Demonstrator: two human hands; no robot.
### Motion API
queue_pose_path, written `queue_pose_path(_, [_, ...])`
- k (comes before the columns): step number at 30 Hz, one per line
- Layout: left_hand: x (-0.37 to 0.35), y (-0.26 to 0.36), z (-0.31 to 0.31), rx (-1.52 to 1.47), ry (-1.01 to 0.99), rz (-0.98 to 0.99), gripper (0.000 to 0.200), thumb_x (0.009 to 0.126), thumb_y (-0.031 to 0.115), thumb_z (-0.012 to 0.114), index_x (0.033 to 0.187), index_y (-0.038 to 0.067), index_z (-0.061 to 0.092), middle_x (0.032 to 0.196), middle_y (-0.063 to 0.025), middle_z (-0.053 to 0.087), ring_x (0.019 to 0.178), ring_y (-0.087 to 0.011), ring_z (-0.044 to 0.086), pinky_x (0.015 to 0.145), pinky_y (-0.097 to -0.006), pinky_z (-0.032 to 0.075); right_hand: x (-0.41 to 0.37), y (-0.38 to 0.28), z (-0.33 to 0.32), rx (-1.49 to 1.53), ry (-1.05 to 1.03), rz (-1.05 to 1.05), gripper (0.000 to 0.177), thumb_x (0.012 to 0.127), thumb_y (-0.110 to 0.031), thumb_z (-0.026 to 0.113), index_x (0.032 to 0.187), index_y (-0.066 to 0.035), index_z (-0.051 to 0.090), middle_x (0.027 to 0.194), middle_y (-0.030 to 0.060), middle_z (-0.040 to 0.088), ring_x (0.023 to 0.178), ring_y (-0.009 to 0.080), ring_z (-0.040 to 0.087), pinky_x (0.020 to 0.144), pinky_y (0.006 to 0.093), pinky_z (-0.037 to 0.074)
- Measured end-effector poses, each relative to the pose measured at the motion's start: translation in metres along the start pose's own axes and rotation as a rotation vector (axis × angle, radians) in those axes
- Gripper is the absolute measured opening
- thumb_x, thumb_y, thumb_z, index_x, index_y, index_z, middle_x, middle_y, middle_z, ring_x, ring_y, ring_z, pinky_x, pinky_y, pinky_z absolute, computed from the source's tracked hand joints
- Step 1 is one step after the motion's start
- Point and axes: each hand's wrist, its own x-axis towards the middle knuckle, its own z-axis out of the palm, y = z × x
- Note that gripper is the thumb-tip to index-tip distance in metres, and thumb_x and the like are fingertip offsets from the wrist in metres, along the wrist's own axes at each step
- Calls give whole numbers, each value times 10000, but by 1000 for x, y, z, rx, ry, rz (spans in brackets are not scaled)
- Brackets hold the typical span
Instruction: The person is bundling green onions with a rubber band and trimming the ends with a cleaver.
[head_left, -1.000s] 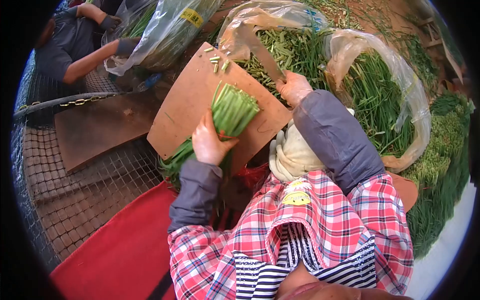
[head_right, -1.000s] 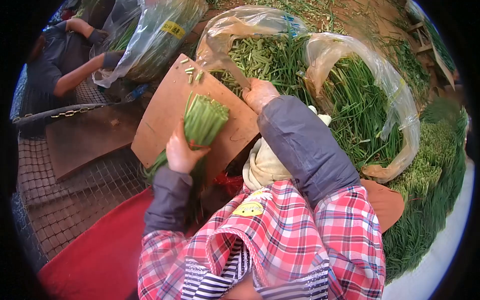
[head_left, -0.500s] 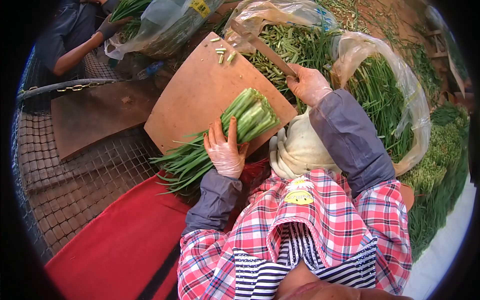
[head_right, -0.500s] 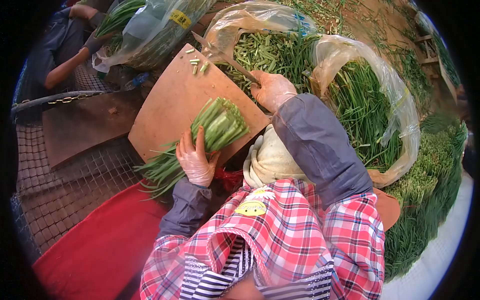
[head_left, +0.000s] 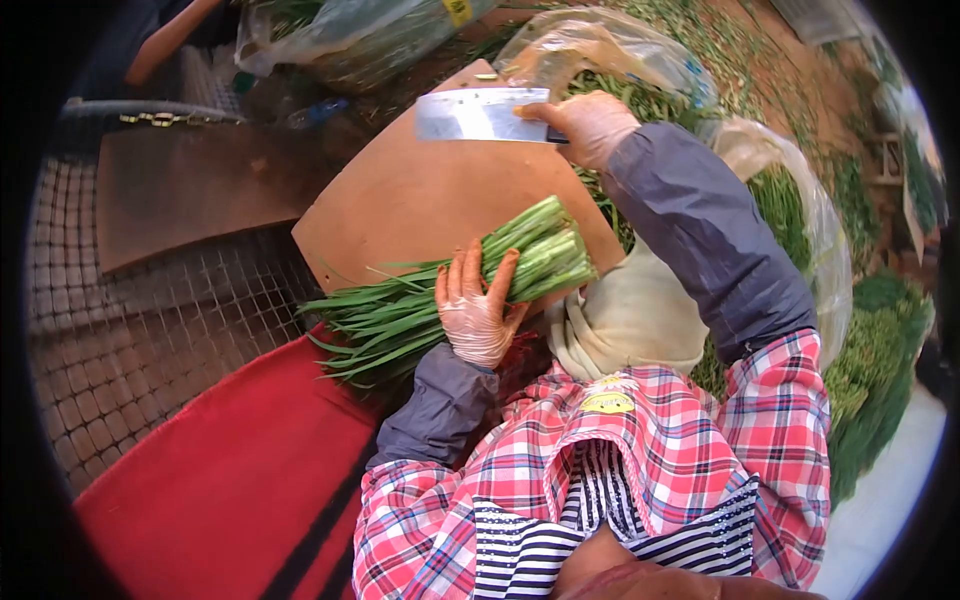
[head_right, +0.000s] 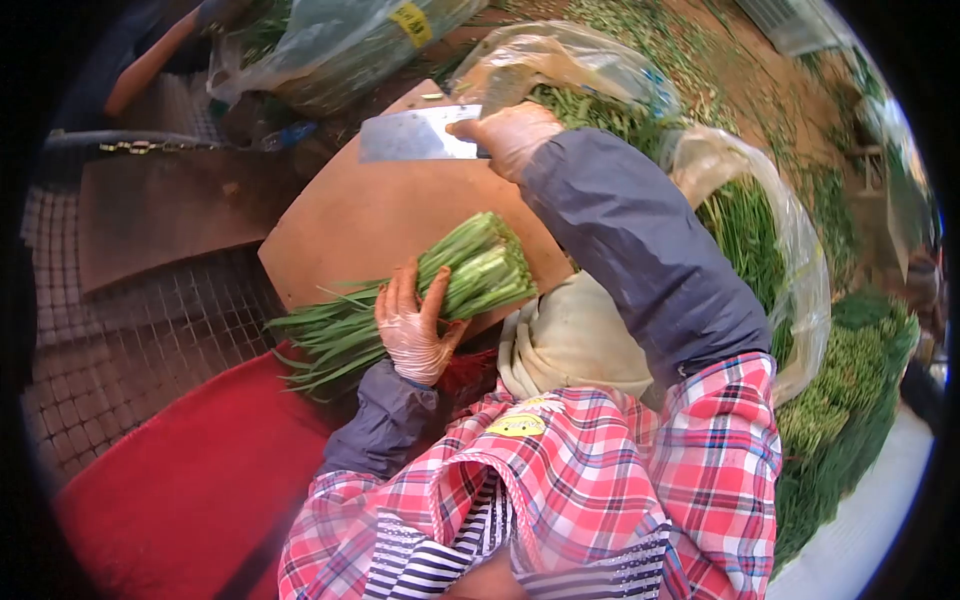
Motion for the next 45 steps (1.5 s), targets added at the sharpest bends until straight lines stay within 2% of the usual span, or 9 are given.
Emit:
queue_pose_path(8, [5, 27, 3, -14, -35, -27, 708, 543, 228, 759, 1211, 203, 526, 1313, -189, 377, 1186, -363, 373, 963, -525, 281, 74, -69, 31, 20, -249, -346, 525, 743, -133, 632, 1233, -274, 505, 1003, 116, 632, 929, 310, 602, 800, 381, 477])
queue_pose_path(11, [8, 28, 10, -5, -6, -2, 653, 584, 269, 752, 1192, 173, 533, 1280, -188, 399, 1153, -361, 395, 945, -519, 294, 73, -23, 40, 515, 115, -282, 408, 738, -192, 648, 1140, -157, 587, 954, 125, 645, 905, 288, 613, 788, 349, 483])
queue_pose_path(14, [7, 25, 12, 6, 39, 27, 659, 580, 273, 766, 1185, 161, 531, 1251, -181, 418, 1135, -359, 411, 933, -509, 307, 7, 22, -21, 404, 113, 235, 266, 749, -304, 667, 821, -48, 664, 735, 72, 653, 684, 173, 619, 625, 320, 487])
queue_pose_path(20, [6, 28, 21, 67, 71, 61, 651, 567, 254, 778, 1157, 139, 529, 1282, -179, 407, 1128, -359, 425, 925, -496, 321, -95, 73, 57, 1022, -183, 163, 324, 749, -151, 653, 1052, -40, 625, 912, 103, 661, 837, 168, 612, 757, 303, 483])
queue_pose_path(23, [5, 30, 21, 101, 82, 85, 650, 572, 261, 775, 1153, 111, 524, 1281, -193, 411, 1126, -363, 427, 922, -485, 325, -92, 42, 52, 673, -264, 109, 533, 663, -223, 691, 1172, -122, 569, 886, 137, 642, 811, 266, 620, 732, 320, 483])
queue_pose_path(26, [6, 29, 23, 129, 96, 107, 659, 578, 266, 772, 1159, 100, 509, 1279, -207, 409, 1118, -371, 432, 918, -480, 329, -85, 34, 55, 536, -194, 68, 479, 675, -258, 702, 1121, -128, 590, 854, 133, 641, 819, 287, 620, 718, 366, 484])
queue_pose_path(32, [1, 24, 26, 131, 110, 130, 646, 599, 265, 740, 1173, 115, 483, 1278, -203, 406, 1149, -366, 409, 919, -495, 321, -87, 30, 64, 673, -215, 122, 396, 707, -275, 672, 1068, -123, 614, 861, 127, 641, 824, 303, 614, 722, 388, 477])
queue_pose_path(38, [5, 24, 26, 141, 101, 156, 665, 595, 256, 748, 1177, 92, 473, 1255, -215, 415, 1103, -380, 434, 893, -484, 344, -76, 43, 93, 746, -90, -199, 354, 703, -262, 650, 1018, -102, 635, 847, 132, 637, 811, 312, 606, 722, 389, 470])
queue_pose_path(45, [10, 21, 28, 95, 58, 100, 654, 588, 290, 752, 1159, 90, 503, 1266, -207, 415, 1101, -375, 442, 895, -477, 343, -67, 28, 68, 561, -52, 245, 248, 805, -284, 526, 882, -91, 661, 882, 141, 638, 865, 295, 605, 781, 375, 472])
